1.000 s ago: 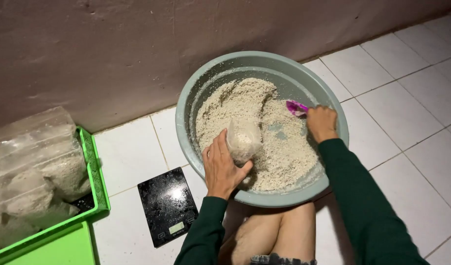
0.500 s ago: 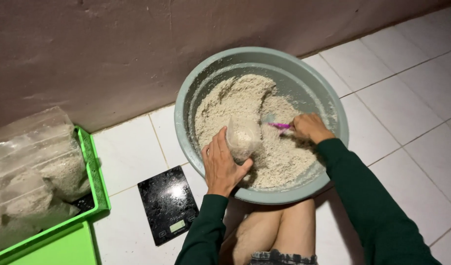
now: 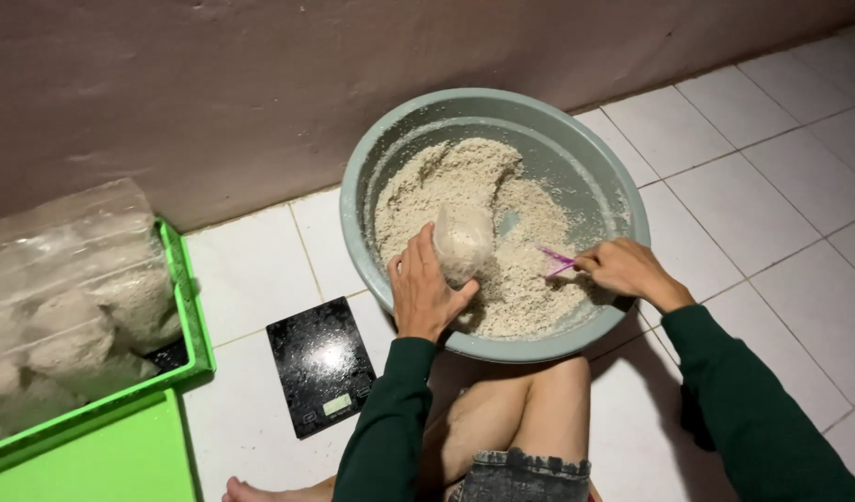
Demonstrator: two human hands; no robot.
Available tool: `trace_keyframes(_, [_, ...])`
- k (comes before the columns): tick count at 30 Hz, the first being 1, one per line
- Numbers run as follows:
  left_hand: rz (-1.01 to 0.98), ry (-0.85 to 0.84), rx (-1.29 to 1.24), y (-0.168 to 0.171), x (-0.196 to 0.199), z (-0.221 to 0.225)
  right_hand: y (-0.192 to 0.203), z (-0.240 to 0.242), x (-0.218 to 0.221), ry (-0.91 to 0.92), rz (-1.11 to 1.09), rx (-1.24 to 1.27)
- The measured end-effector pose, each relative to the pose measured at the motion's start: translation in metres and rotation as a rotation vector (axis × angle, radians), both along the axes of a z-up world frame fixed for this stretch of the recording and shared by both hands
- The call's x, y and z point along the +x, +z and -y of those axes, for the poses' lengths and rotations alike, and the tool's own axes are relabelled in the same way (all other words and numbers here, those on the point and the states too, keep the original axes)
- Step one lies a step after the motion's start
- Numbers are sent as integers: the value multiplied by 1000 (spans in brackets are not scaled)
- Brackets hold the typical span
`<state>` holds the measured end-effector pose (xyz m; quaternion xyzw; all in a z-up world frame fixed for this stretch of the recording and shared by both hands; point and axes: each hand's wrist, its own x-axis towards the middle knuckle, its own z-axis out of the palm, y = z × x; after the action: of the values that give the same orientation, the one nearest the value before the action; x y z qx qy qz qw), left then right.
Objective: Scooping granular food product into small plastic bags and weighing them on a digital scale for packaging.
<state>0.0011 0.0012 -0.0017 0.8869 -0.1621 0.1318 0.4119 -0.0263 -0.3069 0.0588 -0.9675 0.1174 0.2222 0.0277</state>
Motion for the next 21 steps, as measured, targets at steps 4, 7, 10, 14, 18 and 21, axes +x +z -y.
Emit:
trace_keyframes(4, [10, 5, -7, -6, 0, 2, 4, 8, -13, -76, 91, 99])
trace_keyframes(7, [31, 20, 6, -8, 5, 2, 21, -3, -16, -141, 211, 272])
trace_keyframes(10, [16, 25, 22, -11, 5, 4, 32, -9, -24, -198, 317, 350])
trace_keyframes(14, [20, 7, 18, -10, 4, 3, 59, -38, -24, -173, 488, 437])
trace_keyframes(18, [24, -6, 18, -11, 5, 1, 41, -34, -13, -106, 523, 455])
trace_keyframes(21, [18, 6, 32, -10, 4, 2, 61, -65, -17, -69, 535, 439])
